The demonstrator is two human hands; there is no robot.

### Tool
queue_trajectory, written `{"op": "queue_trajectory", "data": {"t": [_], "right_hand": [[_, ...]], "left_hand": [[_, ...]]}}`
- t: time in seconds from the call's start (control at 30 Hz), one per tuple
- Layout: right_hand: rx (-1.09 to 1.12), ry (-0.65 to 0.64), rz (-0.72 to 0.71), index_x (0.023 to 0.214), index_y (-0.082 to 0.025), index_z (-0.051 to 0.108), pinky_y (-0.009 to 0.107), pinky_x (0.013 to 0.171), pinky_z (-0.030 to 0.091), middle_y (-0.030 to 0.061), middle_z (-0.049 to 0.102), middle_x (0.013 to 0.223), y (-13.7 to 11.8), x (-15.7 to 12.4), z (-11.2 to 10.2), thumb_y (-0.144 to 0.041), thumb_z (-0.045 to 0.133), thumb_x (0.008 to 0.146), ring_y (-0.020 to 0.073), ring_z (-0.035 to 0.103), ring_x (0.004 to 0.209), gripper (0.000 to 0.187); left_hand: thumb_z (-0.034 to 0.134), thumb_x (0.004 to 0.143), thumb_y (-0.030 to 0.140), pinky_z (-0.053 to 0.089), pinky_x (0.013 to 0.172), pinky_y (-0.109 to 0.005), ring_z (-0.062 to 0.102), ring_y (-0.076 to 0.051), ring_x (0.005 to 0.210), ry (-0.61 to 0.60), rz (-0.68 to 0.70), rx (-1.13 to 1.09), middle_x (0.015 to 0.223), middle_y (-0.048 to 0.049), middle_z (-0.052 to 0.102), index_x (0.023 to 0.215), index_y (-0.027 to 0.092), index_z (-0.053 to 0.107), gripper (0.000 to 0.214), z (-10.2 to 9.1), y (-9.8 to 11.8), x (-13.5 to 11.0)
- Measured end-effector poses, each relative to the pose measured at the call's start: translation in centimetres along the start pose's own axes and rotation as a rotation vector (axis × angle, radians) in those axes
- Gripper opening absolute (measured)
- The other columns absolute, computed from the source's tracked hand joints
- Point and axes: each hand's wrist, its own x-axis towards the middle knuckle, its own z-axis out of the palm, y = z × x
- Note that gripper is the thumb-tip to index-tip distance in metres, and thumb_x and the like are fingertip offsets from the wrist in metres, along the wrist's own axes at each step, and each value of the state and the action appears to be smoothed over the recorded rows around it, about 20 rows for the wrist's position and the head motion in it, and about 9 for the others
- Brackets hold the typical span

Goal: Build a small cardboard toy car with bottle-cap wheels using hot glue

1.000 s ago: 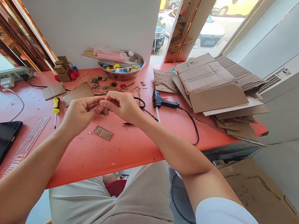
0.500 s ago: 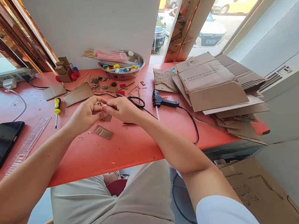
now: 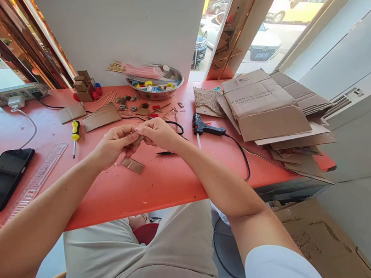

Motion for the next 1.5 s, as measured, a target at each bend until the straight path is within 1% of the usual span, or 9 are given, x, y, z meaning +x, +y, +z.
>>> {"op": "queue_trajectory", "data": {"t": [0.23,0.47,0.63,0.8,1.0,1.1,1.2,1.4,1.5], "right_hand": [[-0.089,0.205,-0.069,0.056,-0.023,0.047,0.021,0.044,0.026,-0.0031,0.047,0.049,0.4,0.0,1.0,-0.050,0.060,0.090,0.0080,0.037,0.050,0.045],[-0.061,0.111,-0.028,0.053,-0.024,0.043,0.023,0.042,0.020,-0.0076,0.032,0.043,-0.4,0.1,1.2,-0.087,0.059,0.083,0.0060,0.027,0.043,0.071],[-0.079,0.309,-0.092,0.053,-0.027,0.034,0.024,0.042,0.020,-0.0074,0.029,0.044,-0.1,0.3,2.4,-0.099,0.049,0.079,0.0065,0.027,0.044,0.078],[-0.099,0.418,-0.111,0.056,-0.027,0.032,0.023,0.043,0.022,-0.0065,0.030,0.047,0.2,0.2,3.3,-0.096,0.046,0.083,0.0066,0.027,0.046,0.076],[-0.090,0.183,-0.042,0.057,-0.024,0.045,0.020,0.042,0.033,-0.0034,0.046,0.049,-0.3,0.0,1.5,-0.057,0.051,0.097,0.0078,0.041,0.045,0.052],[-0.120,0.050,-0.024,0.061,-0.021,0.054,0.018,0.044,0.039,-0.0025,0.055,0.053,-0.6,-0.2,0.9,-0.031,0.048,0.095,0.0076,0.048,0.046,0.036],[-0.152,-0.016,-0.043,0.068,-0.021,0.056,0.017,0.047,0.041,-0.0048,0.057,0.055,-0.6,-0.4,1.5,-0.020,0.050,0.093,0.0064,0.049,0.046,0.026],[-0.071,-0.070,-0.115,0.077,-0.021,0.055,0.019,0.049,0.045,-0.0049,0.058,0.061,0.0,-0.5,2.2,-0.043,0.060,0.099,0.0076,0.053,0.050,0.031],[-0.118,0.002,-0.122,0.082,-0.022,0.054,0.019,0.050,0.046,-0.0050,0.059,0.063,0.0,-0.4,1.6,-0.063,0.068,0.095,0.0081,0.053,0.052,0.045]], "left_hand": [[0.097,0.060,0.058,0.041,0.040,-0.019,0.052,-0.009,0.045,0.006,-0.062,-0.105,0.056,0.0028,0.060,0.072,0.020,0.062,0.053,-0.2,-0.4,0.1],[0.101,0.053,0.049,0.023,0.034,-0.017,0.035,-0.005,0.043,0.017,-0.072,-0.118,0.050,0.0055,0.048,0.067,0.017,0.069,0.047,-0.5,0.5,0.1],[0.102,0.051,0.056,0.024,0.037,-0.018,0.032,-0.004,0.043,0.078,-0.023,-0.107,0.049,0.0072,0.041,0.058,0.018,0.061,0.056,-0.5,0.6,0.0],[0.100,0.053,0.060,0.034,0.042,-0.021,0.043,-0.007,0.045,0.169,0.066,-0.035,0.052,0.0040,0.048,0.056,0.019,0.058,0.059,-0.2,0.1,0.0],[0.094,0.059,0.055,0.035,0.045,-0.023,0.044,-0.008,0.046,0.193,0.085,0.114,0.051,0.0018,0.054,0.057,0.018,0.065,0.047,-0.6,0.7,-0.1],[0.090,0.061,0.050,0.033,0.045,-0.022,0.042,-0.007,0.046,0.187,0.072,0.167,0.050,0.0021,0.054,0.055,0.019,0.064,0.041,-1.2,1.1,-0.1],[0.087,0.062,0.047,0.033,0.045,-0.023,0.043,-0.008,0.046,0.262,0.095,0.180,0.048,0.0026,0.052,0.055,0.020,0.062,0.038,-1.7,1.2,-0.2],[0.087,0.066,0.045,0.035,0.045,-0.023,0.046,-0.009,0.047,0.375,0.183,0.272,0.052,0.0036,0.054,0.062,0.020,0.064,0.034,-1.6,1.3,-0.1],[0.092,0.064,0.043,0.035,0.046,-0.023,0.046,-0.009,0.047,0.411,0.190,0.331,0.051,0.0046,0.053,0.058,0.020,0.060,0.039,-1.1,1.2,0.0]]}}
